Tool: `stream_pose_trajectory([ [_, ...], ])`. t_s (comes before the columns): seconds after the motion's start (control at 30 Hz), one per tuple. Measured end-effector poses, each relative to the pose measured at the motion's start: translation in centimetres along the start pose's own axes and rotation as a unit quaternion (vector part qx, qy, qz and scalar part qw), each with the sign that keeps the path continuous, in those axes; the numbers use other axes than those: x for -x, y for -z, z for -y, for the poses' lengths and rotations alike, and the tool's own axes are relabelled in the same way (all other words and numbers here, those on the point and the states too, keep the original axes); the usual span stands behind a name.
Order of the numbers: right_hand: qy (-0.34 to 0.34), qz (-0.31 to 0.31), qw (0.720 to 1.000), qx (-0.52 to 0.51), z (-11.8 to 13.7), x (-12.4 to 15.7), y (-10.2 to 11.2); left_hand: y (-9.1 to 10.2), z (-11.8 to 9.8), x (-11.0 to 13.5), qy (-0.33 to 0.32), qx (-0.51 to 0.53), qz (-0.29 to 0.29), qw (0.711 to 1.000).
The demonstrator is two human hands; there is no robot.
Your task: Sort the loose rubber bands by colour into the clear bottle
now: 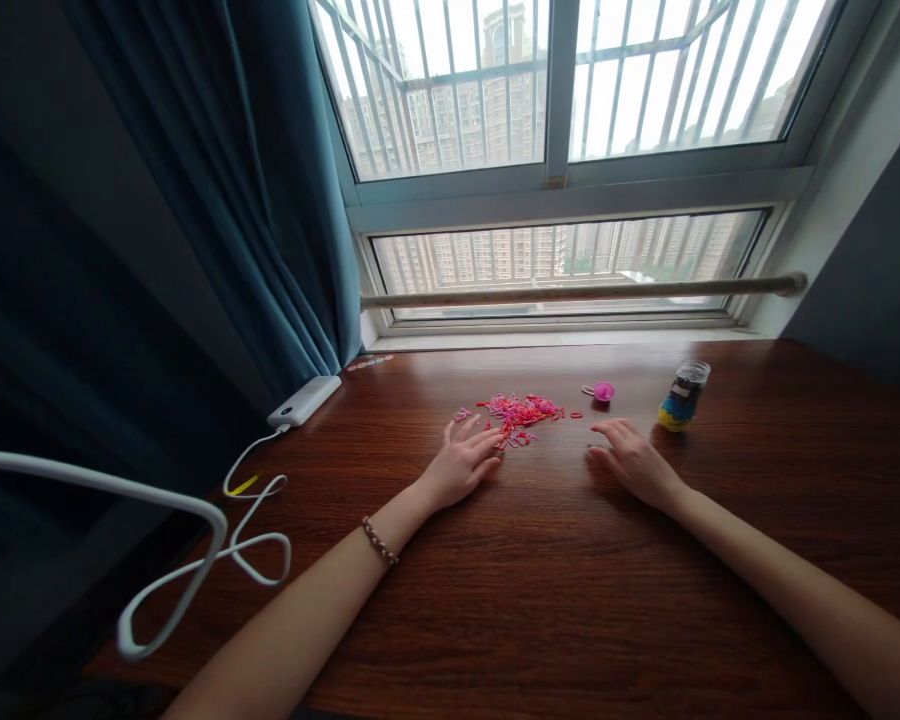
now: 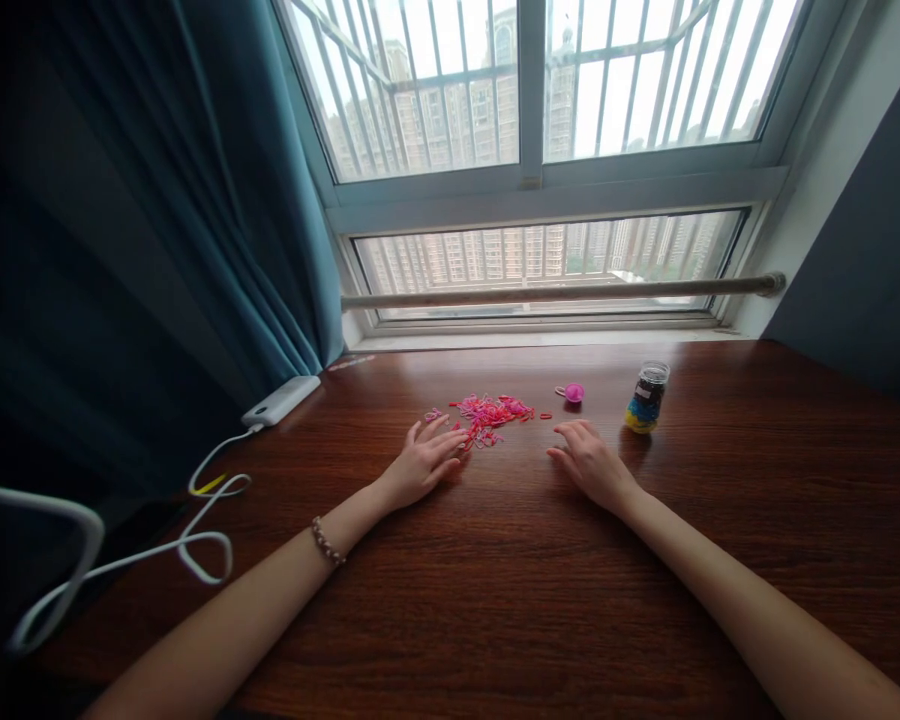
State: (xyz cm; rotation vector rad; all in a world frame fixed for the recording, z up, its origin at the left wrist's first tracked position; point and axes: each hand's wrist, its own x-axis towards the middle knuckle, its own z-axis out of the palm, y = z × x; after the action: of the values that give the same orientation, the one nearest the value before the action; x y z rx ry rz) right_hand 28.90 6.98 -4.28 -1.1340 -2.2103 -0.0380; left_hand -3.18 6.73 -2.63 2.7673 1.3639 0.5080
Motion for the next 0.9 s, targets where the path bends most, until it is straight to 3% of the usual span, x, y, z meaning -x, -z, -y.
stream_pose_trajectory([
  [0.2, 0.046, 0.0, 0.999, -0.022, 3.3, -3.4, -2.4, 0.0, 0.0, -0.1, -0.03, -0.002, 0.028, 0.999],
  [0.3, 0.091, 0.031, 0.994, -0.045, 4.8, -4.4, -3.3, 0.2, -0.2, -0.1, -0.051, 0.001, 0.03, 0.998],
  [0.4, 0.12, 0.082, 0.988, -0.054, 5.2, -4.4, -3.3, 0.5, -0.6, -0.1, -0.071, 0.008, 0.04, 0.997],
  [0.6, 0.104, 0.153, 0.982, -0.04, 4.9, -4.1, -3.1, 0.7, -0.8, -0.1, -0.072, 0.011, 0.049, 0.996],
  [0.9, 0.069, 0.103, 0.991, -0.049, 4.7, -4.0, -3.8, -0.5, -0.2, 0.0, -0.004, -0.002, -0.023, 1.0],
])
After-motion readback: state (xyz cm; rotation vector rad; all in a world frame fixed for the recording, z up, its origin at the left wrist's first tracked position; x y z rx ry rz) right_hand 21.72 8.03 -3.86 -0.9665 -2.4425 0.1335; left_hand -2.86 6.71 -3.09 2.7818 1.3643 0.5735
